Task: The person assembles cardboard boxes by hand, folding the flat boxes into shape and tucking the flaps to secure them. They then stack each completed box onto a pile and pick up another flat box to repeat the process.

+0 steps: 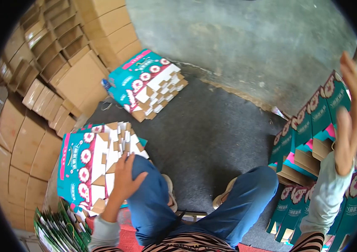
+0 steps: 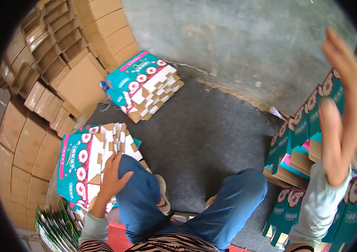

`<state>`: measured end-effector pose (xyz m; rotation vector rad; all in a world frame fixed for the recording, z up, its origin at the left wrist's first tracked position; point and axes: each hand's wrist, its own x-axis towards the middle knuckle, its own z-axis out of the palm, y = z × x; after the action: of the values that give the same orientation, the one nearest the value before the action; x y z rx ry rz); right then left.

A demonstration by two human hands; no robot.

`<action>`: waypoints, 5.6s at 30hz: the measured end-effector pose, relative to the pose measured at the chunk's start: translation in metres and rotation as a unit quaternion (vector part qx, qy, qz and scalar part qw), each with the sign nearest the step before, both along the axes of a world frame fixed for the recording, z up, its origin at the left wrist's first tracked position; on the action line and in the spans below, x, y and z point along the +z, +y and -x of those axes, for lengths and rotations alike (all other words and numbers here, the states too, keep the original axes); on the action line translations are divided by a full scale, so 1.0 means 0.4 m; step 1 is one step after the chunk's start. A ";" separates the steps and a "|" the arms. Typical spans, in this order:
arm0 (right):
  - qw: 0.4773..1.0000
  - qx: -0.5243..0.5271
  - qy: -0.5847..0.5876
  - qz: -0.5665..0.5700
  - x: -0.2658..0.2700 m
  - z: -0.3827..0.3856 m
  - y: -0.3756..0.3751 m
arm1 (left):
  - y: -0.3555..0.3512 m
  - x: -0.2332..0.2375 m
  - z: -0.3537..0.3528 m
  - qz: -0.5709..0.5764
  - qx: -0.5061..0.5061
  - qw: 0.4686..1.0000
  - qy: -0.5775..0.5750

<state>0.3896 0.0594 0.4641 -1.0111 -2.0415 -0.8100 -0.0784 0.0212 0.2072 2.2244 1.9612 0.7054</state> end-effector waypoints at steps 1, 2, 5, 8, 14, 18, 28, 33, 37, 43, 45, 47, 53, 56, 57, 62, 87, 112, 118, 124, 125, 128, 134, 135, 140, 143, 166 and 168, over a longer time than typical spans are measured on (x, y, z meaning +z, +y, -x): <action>0.997 0.067 -0.034 -0.003 0.032 0.062 -0.029 | -0.007 -0.008 -0.016 -0.027 0.018 0.999 0.008; 0.993 0.103 -0.060 -0.001 0.045 0.108 -0.047 | -0.009 -0.012 -0.030 -0.054 0.034 0.998 0.016; 0.977 0.181 -0.116 -0.005 0.067 0.219 -0.076 | -0.009 -0.026 -0.045 -0.092 0.056 0.994 -0.004; 0.967 0.212 -0.141 -0.016 0.084 0.282 -0.094 | -0.002 -0.029 -0.009 -0.134 0.064 0.988 -0.041; 0.956 0.239 -0.169 -0.020 0.103 0.400 -0.093 | -0.100 -0.072 0.038 -0.157 0.071 0.971 -0.168; 0.956 0.241 -0.168 -0.017 0.079 0.431 -0.062 | -0.157 -0.191 0.143 -0.154 0.152 0.955 -0.204; 0.950 0.279 -0.137 0.039 -0.010 0.484 0.036 | -0.441 -0.636 0.596 -0.106 0.633 0.761 -0.090; 0.947 0.290 -0.080 0.115 -0.088 0.530 0.055 | -0.480 -0.632 0.671 -0.040 0.699 0.664 -0.261; 0.929 0.225 0.072 0.286 -0.232 0.494 0.116 | -0.510 -0.635 0.704 -0.029 0.747 0.625 -0.226; 0.803 0.157 0.227 0.529 -0.663 0.369 0.224 | -0.546 -0.631 0.733 -0.130 0.643 0.574 -0.489; 0.756 0.136 0.231 0.597 -0.734 0.347 0.224 | -0.541 -0.621 0.735 -0.190 0.563 0.521 -0.613; 0.721 0.085 0.177 0.664 -0.761 0.335 0.225 | -0.545 -0.599 0.735 -0.157 0.458 0.508 -0.713; 0.704 0.140 0.149 0.681 -0.810 0.359 0.212 | -0.532 -0.543 0.709 -0.062 0.302 0.535 -0.787; 0.706 0.140 0.116 0.685 -0.819 0.366 0.199 | -0.503 -0.555 0.679 -0.057 0.407 0.525 -0.745; 0.707 0.136 0.109 0.686 -0.818 0.366 0.197 | -0.510 -0.604 0.697 -0.038 0.451 0.531 -0.716; 0.714 0.115 0.067 0.687 -0.825 0.361 0.186 | -0.502 -0.642 0.662 -0.137 0.656 0.742 -0.015; 0.775 0.068 -0.072 0.625 -0.816 0.348 0.161 | -0.372 -0.551 0.774 -0.082 0.502 0.325 -0.797; 0.498 0.345 0.447 0.658 -0.522 0.512 0.194 | -0.109 0.071 0.294 -0.072 -0.024 0.584 -0.808; 0.321 0.453 0.629 0.545 -0.463 0.468 0.180 | -0.086 -0.012 0.166 0.053 -0.078 0.603 -0.792; 0.343 0.391 0.702 0.486 -0.494 0.310 0.145 | -0.058 -0.035 -0.003 0.191 -0.130 0.536 -0.812; 0.360 0.381 0.706 0.476 -0.479 0.296 0.136 | -0.050 -0.042 -0.025 0.207 -0.132 0.515 -0.821; 0.413 0.357 0.683 0.485 -0.446 0.248 0.129 | -0.041 -0.137 -0.082 0.281 -0.029 0.475 -0.833; 0.450 0.281 0.571 0.627 -0.473 0.247 0.139 | -0.064 -0.227 -0.131 0.312 -0.046 0.866 -0.388; 0.447 0.274 0.555 0.645 -0.498 0.254 0.148 | -0.061 -0.192 -0.139 0.322 -0.069 0.851 -0.410; 0.481 0.203 0.482 0.703 -0.547 0.276 0.163 | -0.018 -0.100 -0.183 0.239 -0.102 0.810 -0.525; 0.490 0.170 0.456 0.723 -0.560 0.274 0.173 | -0.015 -0.049 -0.238 0.177 -0.114 0.841 -0.498; 0.857 0.155 -0.091 0.482 -0.345 0.442 0.274 | 0.252 0.367 -0.008 -0.091 -0.083 0.926 -0.358; 0.864 0.163 -0.138 0.456 -0.302 0.440 0.266 | 0.240 0.368 0.005 -0.012 -0.117 0.934 -0.336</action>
<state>0.2136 0.1660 0.3433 -0.9844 -2.8224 0.2803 -0.0806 0.1171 0.3546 1.8229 1.3334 1.2430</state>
